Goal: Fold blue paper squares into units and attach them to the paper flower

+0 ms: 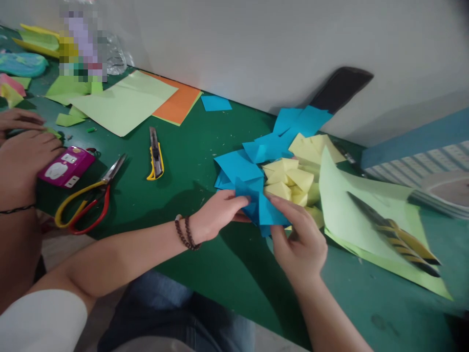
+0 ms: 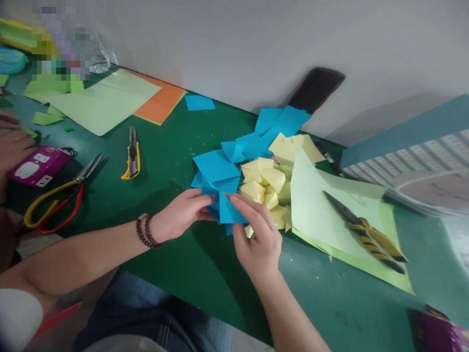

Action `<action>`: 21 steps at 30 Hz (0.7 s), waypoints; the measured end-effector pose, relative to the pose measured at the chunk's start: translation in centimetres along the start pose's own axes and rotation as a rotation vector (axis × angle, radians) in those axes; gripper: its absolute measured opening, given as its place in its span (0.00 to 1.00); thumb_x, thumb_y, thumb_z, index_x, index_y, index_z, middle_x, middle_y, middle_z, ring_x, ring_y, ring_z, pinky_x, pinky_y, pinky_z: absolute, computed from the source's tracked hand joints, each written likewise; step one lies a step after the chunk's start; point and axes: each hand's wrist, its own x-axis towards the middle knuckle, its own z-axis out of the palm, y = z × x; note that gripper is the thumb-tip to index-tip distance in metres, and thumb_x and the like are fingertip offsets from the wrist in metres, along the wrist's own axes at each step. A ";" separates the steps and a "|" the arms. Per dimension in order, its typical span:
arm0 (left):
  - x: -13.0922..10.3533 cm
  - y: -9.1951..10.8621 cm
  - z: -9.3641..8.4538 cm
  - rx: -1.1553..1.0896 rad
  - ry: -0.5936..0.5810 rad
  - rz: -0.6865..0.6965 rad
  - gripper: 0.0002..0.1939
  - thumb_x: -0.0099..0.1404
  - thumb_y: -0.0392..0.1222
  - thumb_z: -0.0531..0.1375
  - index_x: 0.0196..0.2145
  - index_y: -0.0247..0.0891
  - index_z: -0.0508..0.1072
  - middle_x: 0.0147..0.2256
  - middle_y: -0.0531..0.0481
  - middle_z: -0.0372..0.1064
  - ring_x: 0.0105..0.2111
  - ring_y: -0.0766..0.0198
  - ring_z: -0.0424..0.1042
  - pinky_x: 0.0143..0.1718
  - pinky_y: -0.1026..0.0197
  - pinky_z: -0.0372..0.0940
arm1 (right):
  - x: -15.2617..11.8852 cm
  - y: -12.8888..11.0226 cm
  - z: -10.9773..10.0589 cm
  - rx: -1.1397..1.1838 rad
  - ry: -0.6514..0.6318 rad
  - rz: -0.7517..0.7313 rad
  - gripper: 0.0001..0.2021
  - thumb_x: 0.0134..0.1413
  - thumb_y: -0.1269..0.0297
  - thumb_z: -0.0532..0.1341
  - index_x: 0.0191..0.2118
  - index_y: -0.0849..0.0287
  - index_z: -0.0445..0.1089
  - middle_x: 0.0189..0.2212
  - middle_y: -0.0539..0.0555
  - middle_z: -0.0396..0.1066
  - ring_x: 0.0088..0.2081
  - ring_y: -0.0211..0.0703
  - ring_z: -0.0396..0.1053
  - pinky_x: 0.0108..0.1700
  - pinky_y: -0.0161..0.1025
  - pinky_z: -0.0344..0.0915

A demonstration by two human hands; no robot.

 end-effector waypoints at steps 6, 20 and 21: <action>-0.1 0.2 -0.2 -0.126 -0.063 -0.004 0.10 0.63 0.38 0.54 0.28 0.33 0.74 0.29 0.48 0.73 0.33 0.62 0.72 0.40 0.56 0.69 | 0.5 0.0 0.1 -0.056 -0.017 -0.189 0.26 0.51 0.79 0.59 0.53 0.43 0.69 0.50 0.52 0.73 0.48 0.51 0.73 0.47 0.52 0.71; -0.1 -0.2 -0.6 -0.019 -0.108 0.103 0.12 0.61 0.40 0.63 0.42 0.37 0.79 0.45 0.45 0.76 0.49 0.54 0.71 0.53 0.51 0.63 | 0.2 0.0 0.3 -0.205 0.108 -0.085 0.18 0.50 0.76 0.61 0.47 0.56 0.66 0.46 0.59 0.74 0.48 0.52 0.73 0.48 0.52 0.70; 0.0 -0.2 -0.7 -0.015 -0.117 0.109 0.12 0.61 0.41 0.62 0.43 0.37 0.79 0.45 0.45 0.76 0.49 0.54 0.72 0.53 0.51 0.63 | 0.2 0.1 0.3 -0.210 0.113 -0.084 0.17 0.50 0.76 0.61 0.46 0.55 0.66 0.46 0.59 0.74 0.48 0.52 0.73 0.48 0.52 0.70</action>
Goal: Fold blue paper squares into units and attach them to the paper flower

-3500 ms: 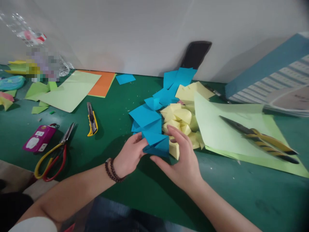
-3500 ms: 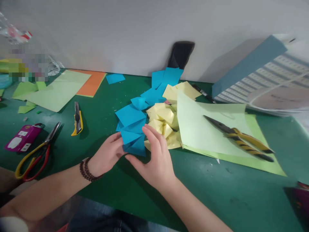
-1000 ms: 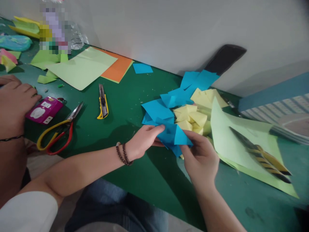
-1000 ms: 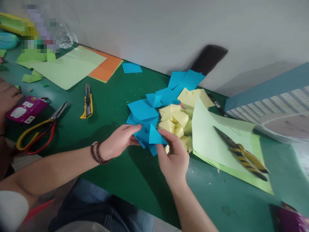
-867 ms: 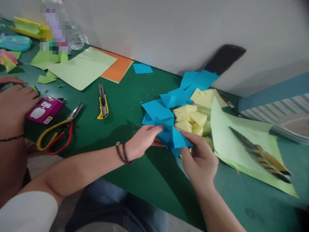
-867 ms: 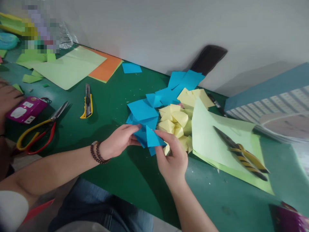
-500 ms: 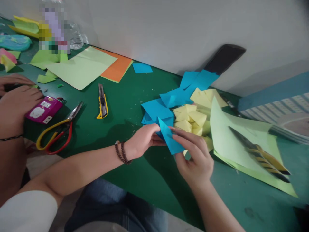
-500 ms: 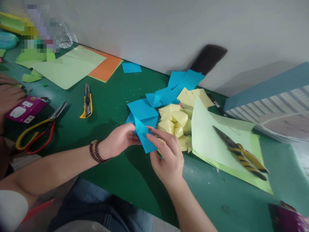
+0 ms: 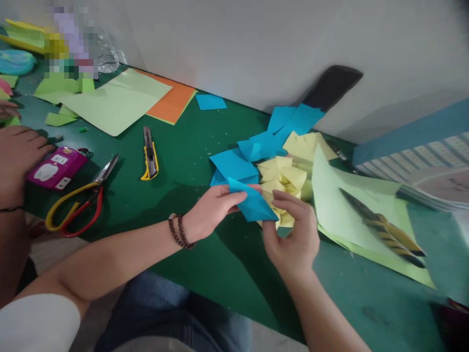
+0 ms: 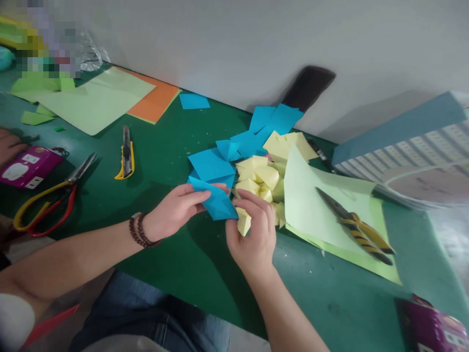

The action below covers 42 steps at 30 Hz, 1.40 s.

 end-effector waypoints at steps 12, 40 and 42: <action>-0.6 0.4 0.1 0.338 0.126 0.094 0.10 0.56 0.40 0.67 0.37 0.39 0.82 0.24 0.51 0.72 0.27 0.64 0.69 0.30 0.61 0.66 | 0.0 0.4 0.0 0.001 0.035 -0.070 0.11 0.52 0.72 0.64 0.42 0.57 0.70 0.42 0.57 0.76 0.44 0.49 0.74 0.46 0.47 0.71; -0.7 -0.1 0.0 0.484 0.148 0.223 0.08 0.59 0.43 0.64 0.34 0.37 0.81 0.34 0.47 0.77 0.32 0.62 0.72 0.32 0.61 0.67 | 0.1 -0.3 0.2 0.034 -0.012 -0.064 0.15 0.49 0.77 0.62 0.42 0.54 0.69 0.38 0.53 0.77 0.40 0.48 0.75 0.42 0.47 0.72; -0.7 -0.2 0.0 0.468 0.160 0.224 0.08 0.58 0.43 0.65 0.34 0.37 0.81 0.35 0.47 0.77 0.32 0.62 0.72 0.31 0.62 0.67 | 0.2 -0.3 0.2 0.039 -0.013 -0.065 0.14 0.49 0.76 0.62 0.42 0.54 0.70 0.39 0.54 0.77 0.41 0.48 0.75 0.42 0.47 0.72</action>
